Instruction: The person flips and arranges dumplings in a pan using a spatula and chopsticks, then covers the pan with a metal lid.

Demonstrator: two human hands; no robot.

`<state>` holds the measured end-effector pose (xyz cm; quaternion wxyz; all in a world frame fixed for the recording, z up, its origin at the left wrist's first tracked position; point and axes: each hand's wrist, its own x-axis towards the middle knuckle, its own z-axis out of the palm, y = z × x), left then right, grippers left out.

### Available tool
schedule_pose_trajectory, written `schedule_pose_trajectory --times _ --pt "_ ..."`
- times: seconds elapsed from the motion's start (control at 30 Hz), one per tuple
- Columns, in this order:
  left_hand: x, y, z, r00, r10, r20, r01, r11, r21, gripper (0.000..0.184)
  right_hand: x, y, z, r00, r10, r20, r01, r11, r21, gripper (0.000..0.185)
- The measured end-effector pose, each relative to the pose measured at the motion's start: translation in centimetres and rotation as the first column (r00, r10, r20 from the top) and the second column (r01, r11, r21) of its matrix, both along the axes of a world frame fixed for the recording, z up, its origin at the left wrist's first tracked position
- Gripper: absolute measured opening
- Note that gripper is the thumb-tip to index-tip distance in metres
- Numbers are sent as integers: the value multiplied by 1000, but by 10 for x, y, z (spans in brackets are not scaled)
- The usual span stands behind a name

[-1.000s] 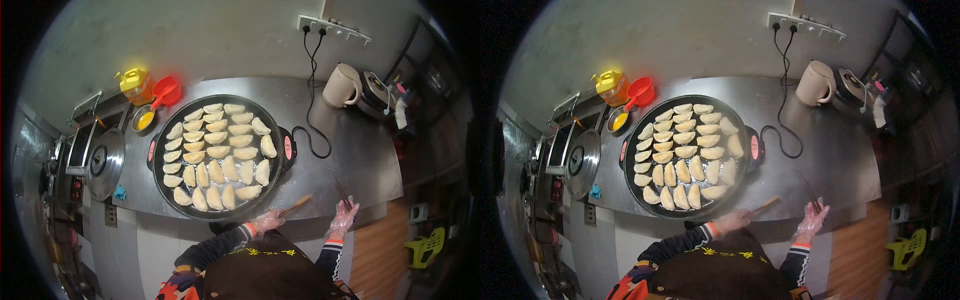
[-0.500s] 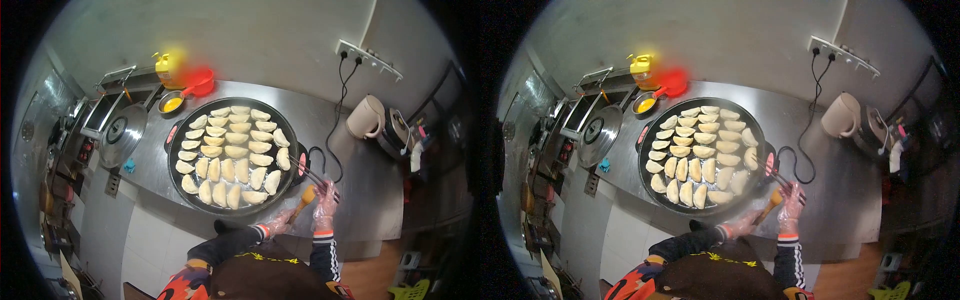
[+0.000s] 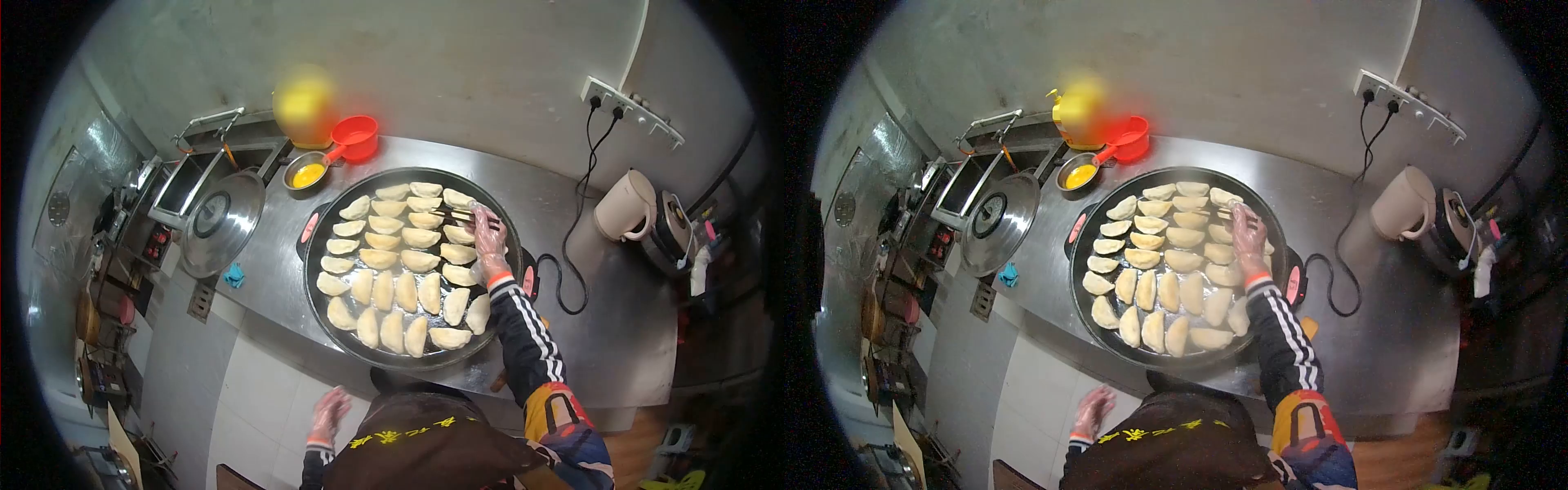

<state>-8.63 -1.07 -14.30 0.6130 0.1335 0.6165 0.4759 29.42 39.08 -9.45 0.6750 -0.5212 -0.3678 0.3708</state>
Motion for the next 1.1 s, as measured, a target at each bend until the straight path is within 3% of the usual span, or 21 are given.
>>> schedule_pose_trajectory --times 0.07,0.13,0.17,0.23,0.3,0.37,0.43,0.57,0.7,0.73,0.77,0.8,0.83,0.87,0.93,1.0,1.03,1.1 --pt "-44 -37 -47 952 297 -79 -302 950 -75 39 -6 5 -4 1000 -1 -2 1 1000 -28 35" --pt "-85 -67 -98 830 554 -64 -548 789 -277 34 -11 10 -19 995 -12 102 10 1000 25 32" --pt "-94 -81 -113 833 553 -22 -533 792 -297 28 -13 11 -33 979 -39 202 20 995 94 30" --pt "-106 -111 -140 837 544 59 -495 798 -344 19 -21 -3 -26 976 -64 208 55 997 47 27" --pt "-138 -134 -180 978 147 -145 -185 937 -297 20 -30 -22 -12 955 -84 285 59 994 95 23" --pt "-148 -137 -197 884 -251 -393 109 930 -350 19 -39 -30 -11 916 -144 375 82 981 177 19" --pt "-141 -127 -204 764 -436 -475 203 862 -465 16 -48 -33 -8 848 -246 469 112 949 295 15" --pt "-131 -102 -192 822 -388 -417 163 862 -480 14 -63 -51 17 878 -239 414 116 947 301 11" --pt "-100 -52 -110 972 -25 -235 -84 893 -443 19 -56 -42 0 863 -244 443 130 954 270 11" --pt "-106 -46 -123 986 81 -147 -144 858 -494 19 -53 -39 -1 889 -223 401 133 962 239 11" --pt "-111 -44 -130 988 62 -141 -125 861 -492 19 -49 -36 -2 912 -202 357 133 969 207 12" --pt "-114 -42 -133 990 43 -136 -105 865 -490 20 -47 -28 -8 899 -303 317 254 949 185 12" --pt "-119 -41 -141 991 24 -132 -86 868 -488 20 -45 -33 10 941 -244 233 223 968 113 12" --pt "-131 -53 -179 995 17 -103 -65 873 -484 19 -38 -29 2 840 -318 439 248 946 209 13" --pt "-147 -68 -232 999 1 -46 -23 881 -473 17 -31 -27 -3 712 -350 609 235 936 264 15" --pt "-143 -73 -237 845 -445 -297 228 801 -554 17 -30 -30 6 757 -270 595 203 963 179 16" --pt "-139 -73 -234 672 -630 -388 321 721 -614 17 -30 -30 6 740 -283 610 194 958 209 16" --pt "-135 -75 -232 199 -860 -470 413 508 -756 21 -31 -31 8 705 -310 638 173 948 268 17"
